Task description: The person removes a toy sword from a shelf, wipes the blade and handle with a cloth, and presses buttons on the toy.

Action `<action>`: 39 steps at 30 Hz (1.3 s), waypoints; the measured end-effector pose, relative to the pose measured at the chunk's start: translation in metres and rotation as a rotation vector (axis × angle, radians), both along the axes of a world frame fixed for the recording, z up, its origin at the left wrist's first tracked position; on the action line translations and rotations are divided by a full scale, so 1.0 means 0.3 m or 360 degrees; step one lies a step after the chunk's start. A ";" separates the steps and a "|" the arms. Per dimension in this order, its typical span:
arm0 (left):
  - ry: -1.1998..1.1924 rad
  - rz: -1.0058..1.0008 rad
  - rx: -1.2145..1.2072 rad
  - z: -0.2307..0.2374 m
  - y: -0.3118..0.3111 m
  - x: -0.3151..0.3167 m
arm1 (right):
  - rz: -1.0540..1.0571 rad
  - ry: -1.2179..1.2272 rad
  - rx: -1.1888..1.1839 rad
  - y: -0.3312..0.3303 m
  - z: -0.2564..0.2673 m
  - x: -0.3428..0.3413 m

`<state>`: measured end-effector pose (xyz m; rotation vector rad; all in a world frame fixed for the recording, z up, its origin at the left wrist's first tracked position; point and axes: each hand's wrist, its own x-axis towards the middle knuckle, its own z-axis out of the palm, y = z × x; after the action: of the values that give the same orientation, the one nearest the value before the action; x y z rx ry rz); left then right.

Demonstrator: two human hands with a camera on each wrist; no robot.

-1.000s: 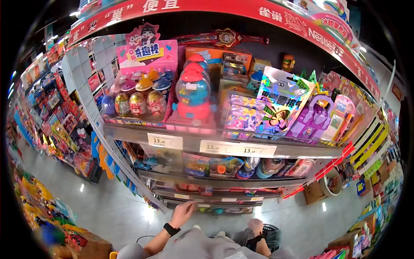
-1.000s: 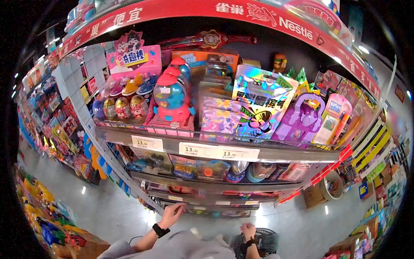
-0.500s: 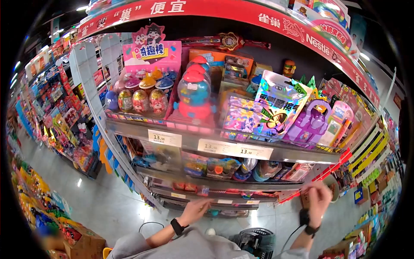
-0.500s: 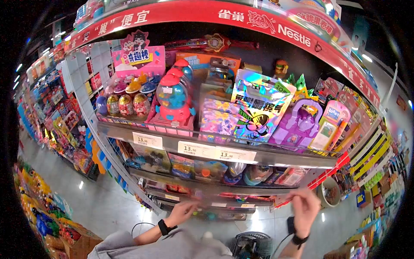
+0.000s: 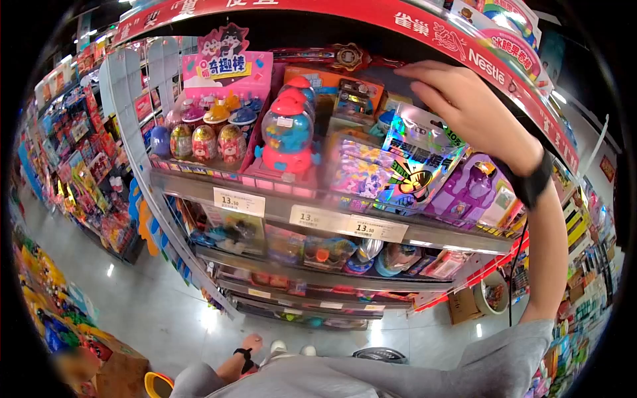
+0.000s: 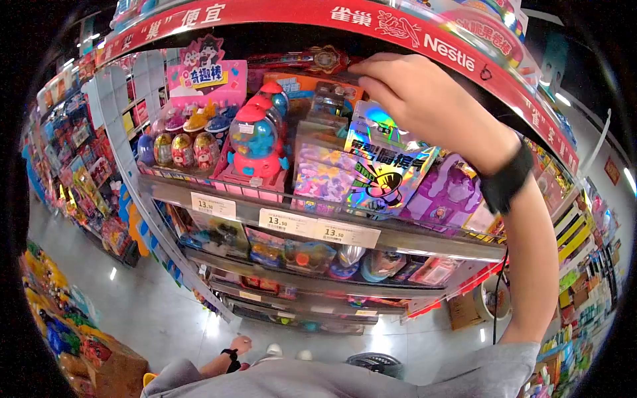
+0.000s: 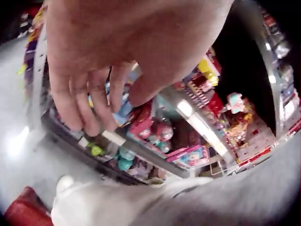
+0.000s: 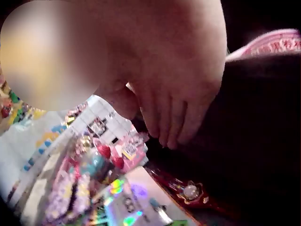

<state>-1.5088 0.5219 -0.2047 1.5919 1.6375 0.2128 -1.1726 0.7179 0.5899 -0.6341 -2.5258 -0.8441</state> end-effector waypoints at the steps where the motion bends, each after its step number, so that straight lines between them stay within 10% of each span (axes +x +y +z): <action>1: 0.0023 0.0136 -0.0254 -0.057 -0.037 -0.025 | -0.0159 -0.0057 -0.0005 0.041 -0.003 0.001; 5: 0.0815 -0.1214 0.0286 -0.326 -0.249 -0.106 | -0.0592 -0.0255 0.0020 0.181 -0.017 0.019; 8: -0.1228 0.0950 -0.1185 -0.318 -0.364 -0.123 | -0.0802 -0.0412 0.0000 0.229 0.040 -0.014; 9: -0.0891 0.1128 -0.1106 -0.332 -0.392 -0.099 | -0.0885 -0.0474 -0.0029 0.239 0.055 -0.022; 25: -0.0368 0.1209 -0.0502 -0.024 -0.289 -0.005 | -0.0915 -0.0316 -0.0107 0.510 0.062 -0.004; 28: -0.0907 0.1519 -0.0782 -0.365 -0.336 -0.048 | -0.1038 -0.0395 -0.0148 0.570 0.082 0.004; 39: -0.1288 0.1948 -0.0830 -0.378 -0.413 -0.100 | -0.0907 -0.0436 0.0164 0.676 0.069 0.023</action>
<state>-1.5387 0.3980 -0.3180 -0.0833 1.5608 0.8351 -1.1656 0.9207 0.6107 -1.3161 -2.5393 -1.3214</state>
